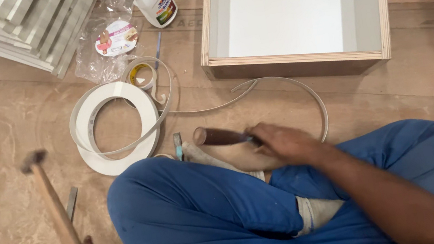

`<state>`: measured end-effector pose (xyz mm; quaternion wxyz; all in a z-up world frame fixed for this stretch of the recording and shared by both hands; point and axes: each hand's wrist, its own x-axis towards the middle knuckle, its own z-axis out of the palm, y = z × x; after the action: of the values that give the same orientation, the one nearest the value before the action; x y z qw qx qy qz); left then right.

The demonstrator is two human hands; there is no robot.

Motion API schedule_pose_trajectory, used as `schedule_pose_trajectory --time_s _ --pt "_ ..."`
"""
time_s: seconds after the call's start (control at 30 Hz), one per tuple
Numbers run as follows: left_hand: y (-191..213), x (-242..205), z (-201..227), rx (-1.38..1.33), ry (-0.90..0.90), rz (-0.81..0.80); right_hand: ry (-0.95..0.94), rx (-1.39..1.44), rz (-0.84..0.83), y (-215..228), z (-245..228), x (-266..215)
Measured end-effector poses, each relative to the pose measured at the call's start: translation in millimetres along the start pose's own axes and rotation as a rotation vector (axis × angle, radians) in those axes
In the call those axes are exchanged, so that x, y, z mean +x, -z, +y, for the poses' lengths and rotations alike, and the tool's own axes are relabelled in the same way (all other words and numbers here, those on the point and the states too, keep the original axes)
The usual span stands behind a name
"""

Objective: The person sits on the floor and assembles a wooden drawer. They measure and cut a white edge banding strip using a hammer and a metal tool, then apply glue to the drawer's edge with a brush and attach the strip.

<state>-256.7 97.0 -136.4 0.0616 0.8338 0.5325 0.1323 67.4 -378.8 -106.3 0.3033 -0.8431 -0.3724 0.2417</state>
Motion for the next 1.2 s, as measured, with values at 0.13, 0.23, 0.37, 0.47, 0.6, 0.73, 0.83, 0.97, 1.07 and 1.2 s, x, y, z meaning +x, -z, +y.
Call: schedule_pose_trajectory --time_s 0.13,0.23,0.37,0.47,0.6,0.73,0.83,0.97,1.07,1.2 --pt "-46.7 -13.0 -50.2 0.022 0.129 -0.058 -0.227 -0.105 -0.008 52.8 52.3 -22.3" --pt "-48.2 -20.5 -51.6 -0.002 0.183 -0.166 -0.384 -0.375 -0.073 97.2 114.2 -58.5" --pt "-49.2 -2.4 1.5 0.145 -0.103 0.023 -0.654 -0.595 -0.377 122.8 168.6 -100.6" --pt "-53.1 29.1 83.9 -0.070 -0.543 0.052 -0.760 -0.568 -0.385 122.1 196.0 -110.1" --pt "-53.1 47.3 220.3 -0.148 -0.899 -0.242 -0.861 -0.575 -0.361 108.9 202.5 -98.8" --pt "-52.4 49.0 267.4 0.140 -0.785 -0.540 -0.962 -0.598 -0.429 112.2 195.6 -97.1" --pt "-61.2 65.0 252.3 0.168 -0.631 -0.627 -1.005 -0.655 -0.413 116.9 223.3 -111.1" --pt "-63.9 83.2 213.2 0.108 -0.674 -0.491 -0.995 -0.737 -0.335 120.6 213.9 -110.9" --pt "-61.1 88.5 198.1 0.122 -0.683 -0.485 -0.983 -0.696 -0.282 109.6 148.1 -65.2" --pt "-60.7 86.1 199.7 0.099 -0.669 -0.497 -0.175 -0.419 0.101 39.8 48.0 32.6"
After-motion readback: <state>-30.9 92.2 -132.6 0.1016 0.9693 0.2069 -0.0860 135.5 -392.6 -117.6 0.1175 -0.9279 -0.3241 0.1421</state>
